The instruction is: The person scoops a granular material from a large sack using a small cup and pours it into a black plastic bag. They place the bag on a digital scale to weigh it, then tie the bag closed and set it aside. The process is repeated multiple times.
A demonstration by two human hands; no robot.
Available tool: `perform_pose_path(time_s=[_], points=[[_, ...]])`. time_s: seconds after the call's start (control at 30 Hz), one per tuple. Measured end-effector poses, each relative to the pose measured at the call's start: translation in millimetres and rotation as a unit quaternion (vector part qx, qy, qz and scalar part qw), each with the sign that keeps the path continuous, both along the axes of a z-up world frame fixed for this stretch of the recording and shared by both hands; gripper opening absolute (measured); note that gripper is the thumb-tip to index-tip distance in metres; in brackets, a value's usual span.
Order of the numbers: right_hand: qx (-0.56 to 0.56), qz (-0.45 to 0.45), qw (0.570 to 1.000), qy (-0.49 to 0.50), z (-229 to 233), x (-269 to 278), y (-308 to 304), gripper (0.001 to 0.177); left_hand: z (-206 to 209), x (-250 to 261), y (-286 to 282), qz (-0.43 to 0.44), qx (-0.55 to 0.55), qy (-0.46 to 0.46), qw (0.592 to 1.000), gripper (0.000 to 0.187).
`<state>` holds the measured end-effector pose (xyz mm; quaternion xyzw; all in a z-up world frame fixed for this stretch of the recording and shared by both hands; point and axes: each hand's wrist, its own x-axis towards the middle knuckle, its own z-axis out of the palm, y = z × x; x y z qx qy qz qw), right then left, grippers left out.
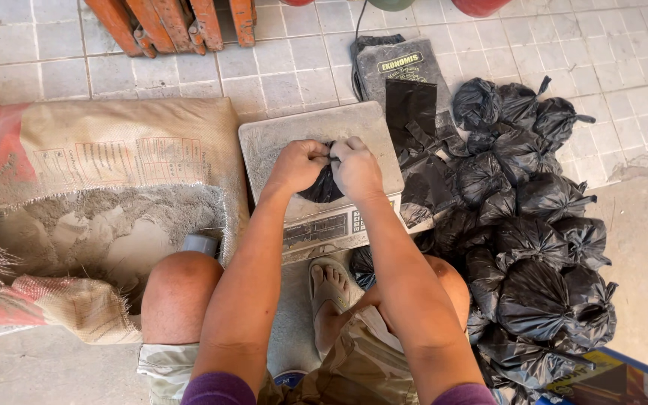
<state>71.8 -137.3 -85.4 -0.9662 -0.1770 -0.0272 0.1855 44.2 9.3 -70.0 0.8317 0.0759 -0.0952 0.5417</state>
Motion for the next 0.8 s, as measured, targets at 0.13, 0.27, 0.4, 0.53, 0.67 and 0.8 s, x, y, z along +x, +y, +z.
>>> perform_pose_path(time_s=[0.13,0.27,0.4,0.53,0.67,0.8], points=[[0.015,-0.001,0.996,-0.085,5,-10,8,0.02,7,1,-8,0.031,-0.029,0.048,0.998,0.026],[0.063,0.033,0.978,-0.195,1,-5,12,0.007,-20,9,-18,0.133,-0.123,0.06,0.982,0.027],[0.09,0.038,0.977,-0.192,11,-8,12,0.005,-6,6,-16,0.19,0.01,-0.004,0.982,0.024],[-0.036,-0.052,0.979,0.195,43,-19,6,0.013,-29,-3,-7,0.276,0.06,0.003,0.959,0.028],[-0.1,-0.055,0.968,0.222,65,-18,3,0.039,-20,-9,-5,0.286,0.031,0.021,0.958,0.03],[-0.06,-0.009,0.973,0.224,66,-25,20,0.074,10,-17,-6,0.246,-0.038,0.045,0.967,0.049]])
